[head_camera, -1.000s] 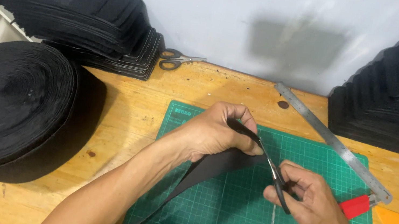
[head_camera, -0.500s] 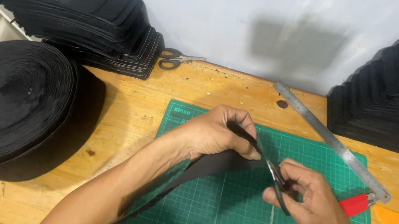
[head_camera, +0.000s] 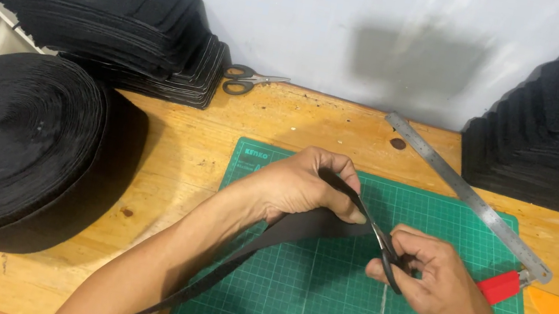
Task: Cutting a piece of black fabric using scissors on a cutting mat.
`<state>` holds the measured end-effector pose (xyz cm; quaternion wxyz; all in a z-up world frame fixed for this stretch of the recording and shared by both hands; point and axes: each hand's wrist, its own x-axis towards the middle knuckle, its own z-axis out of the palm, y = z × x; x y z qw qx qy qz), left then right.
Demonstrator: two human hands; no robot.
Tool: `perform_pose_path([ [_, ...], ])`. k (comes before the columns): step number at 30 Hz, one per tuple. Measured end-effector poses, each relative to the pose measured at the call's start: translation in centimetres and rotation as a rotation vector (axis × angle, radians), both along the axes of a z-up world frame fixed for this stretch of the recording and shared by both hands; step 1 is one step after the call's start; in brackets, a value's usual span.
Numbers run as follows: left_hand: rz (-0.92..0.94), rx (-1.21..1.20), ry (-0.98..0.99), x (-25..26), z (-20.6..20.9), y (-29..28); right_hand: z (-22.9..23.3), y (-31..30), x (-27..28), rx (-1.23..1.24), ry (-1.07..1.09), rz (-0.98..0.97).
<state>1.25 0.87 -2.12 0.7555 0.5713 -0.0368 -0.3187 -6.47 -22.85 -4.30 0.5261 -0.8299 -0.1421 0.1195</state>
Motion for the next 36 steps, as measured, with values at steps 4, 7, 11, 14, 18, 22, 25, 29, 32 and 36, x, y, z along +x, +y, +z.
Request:
perform_pose_path([
  [4, -0.047, -0.008, -0.036, 0.0, 0.0, 0.1, -0.3, -0.1, 0.1, 0.029, 0.012, 0.026],
  [7, -0.064, -0.030, -0.035, 0.1, 0.0, 0.2, 0.0, 0.0, 0.3, -0.007, -0.006, 0.032],
  [11, -0.099, 0.023, -0.018, -0.1, -0.1, 0.0, 0.1, 0.3, 0.1, -0.023, 0.001, -0.009],
  [14, -0.062, 0.076, 0.003, -0.4, 0.5, 0.0, -0.8, 0.1, 0.2, 0.064, 0.106, -0.137],
  [18, 0.136, 0.037, -0.153, 0.1, 0.0, -0.4, 0.2, -0.1, 0.6, 0.308, 0.280, -0.354],
  [22, 0.205, -0.025, -0.286, 0.1, 0.7, -0.6, -0.6, -1.0, 0.6, 0.458, 0.110, -0.226],
  [25, 0.272, -0.046, -0.285, -0.1, 1.5, -0.6, -0.8, -0.4, 0.5, 0.535, 0.121, -0.209],
  [29, 0.356, -0.043, -0.229, -0.7, 2.5, -0.8, -1.4, 0.0, 0.4, 0.529, 0.098, -0.218],
  [32, 0.396, -0.095, -0.222, -1.3, 2.6, -1.5, -1.2, 0.5, 0.1, 0.468, 0.054, -0.181],
  [36, 0.436, -0.152, -0.144, -2.1, 3.0, -2.3, -0.7, 1.3, -0.3, 0.341, 0.000, -0.161],
])
